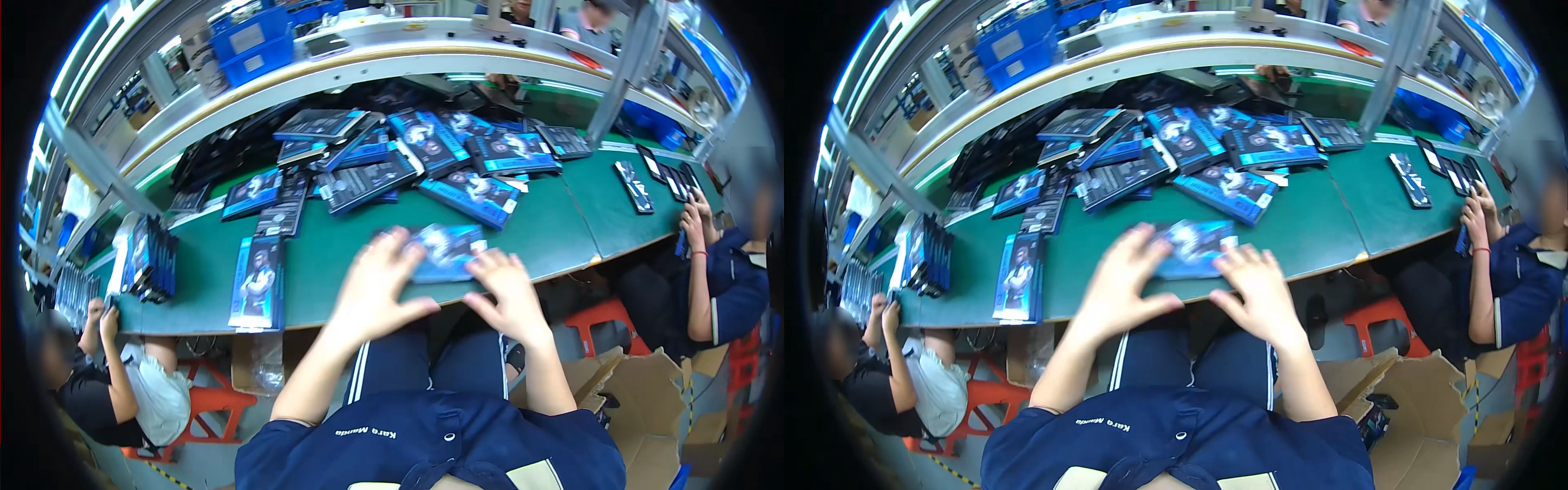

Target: The recorder is picking up packaged items from a large box and placing them onto an assembly line conveyor for further processing or sorting.

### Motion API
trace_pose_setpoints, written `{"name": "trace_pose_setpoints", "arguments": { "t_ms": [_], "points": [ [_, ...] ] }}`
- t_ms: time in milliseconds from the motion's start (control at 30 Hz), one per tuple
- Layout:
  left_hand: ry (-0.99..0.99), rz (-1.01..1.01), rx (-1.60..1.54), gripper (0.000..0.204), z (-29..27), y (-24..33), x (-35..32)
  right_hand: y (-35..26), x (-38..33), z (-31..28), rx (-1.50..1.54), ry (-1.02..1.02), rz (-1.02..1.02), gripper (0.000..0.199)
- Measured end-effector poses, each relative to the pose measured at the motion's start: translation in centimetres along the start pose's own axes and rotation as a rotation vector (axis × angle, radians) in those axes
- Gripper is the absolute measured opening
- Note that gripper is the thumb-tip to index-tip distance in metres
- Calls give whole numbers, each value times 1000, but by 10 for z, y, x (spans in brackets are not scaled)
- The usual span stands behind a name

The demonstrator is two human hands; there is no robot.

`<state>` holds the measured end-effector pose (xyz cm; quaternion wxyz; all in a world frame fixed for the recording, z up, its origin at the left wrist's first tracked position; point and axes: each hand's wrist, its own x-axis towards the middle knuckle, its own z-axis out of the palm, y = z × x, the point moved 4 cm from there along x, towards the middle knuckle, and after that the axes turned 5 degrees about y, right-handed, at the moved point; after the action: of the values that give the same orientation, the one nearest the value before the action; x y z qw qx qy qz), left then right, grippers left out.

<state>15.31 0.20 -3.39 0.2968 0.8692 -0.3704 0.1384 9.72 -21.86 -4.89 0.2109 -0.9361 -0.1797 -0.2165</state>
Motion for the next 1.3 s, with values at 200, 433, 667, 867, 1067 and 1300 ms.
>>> {"name": "trace_pose_setpoints", "arguments": {
  "t_ms": [200,433,667,867,1067,1300],
  "points": [
    [-165,213,356,85,43,42,16,144,-31,-55,129,379,286,24],
    [442,-393,-244,25,-6,8,-15,353,-59,-129,-517,679,1048,69],
    [-426,-1082,-1610,32,24,56,-57,350,-14,-120,-799,281,912,42],
    [-7,-78,241,66,-23,-6,29,316,-126,-149,-944,842,1085,84],
    [-155,-219,285,72,-21,-60,21,200,-133,-92,278,787,1128,46],
    [-91,-279,23,89,-26,-22,31,41,22,-17,1067,664,617,57]
  ]
}}
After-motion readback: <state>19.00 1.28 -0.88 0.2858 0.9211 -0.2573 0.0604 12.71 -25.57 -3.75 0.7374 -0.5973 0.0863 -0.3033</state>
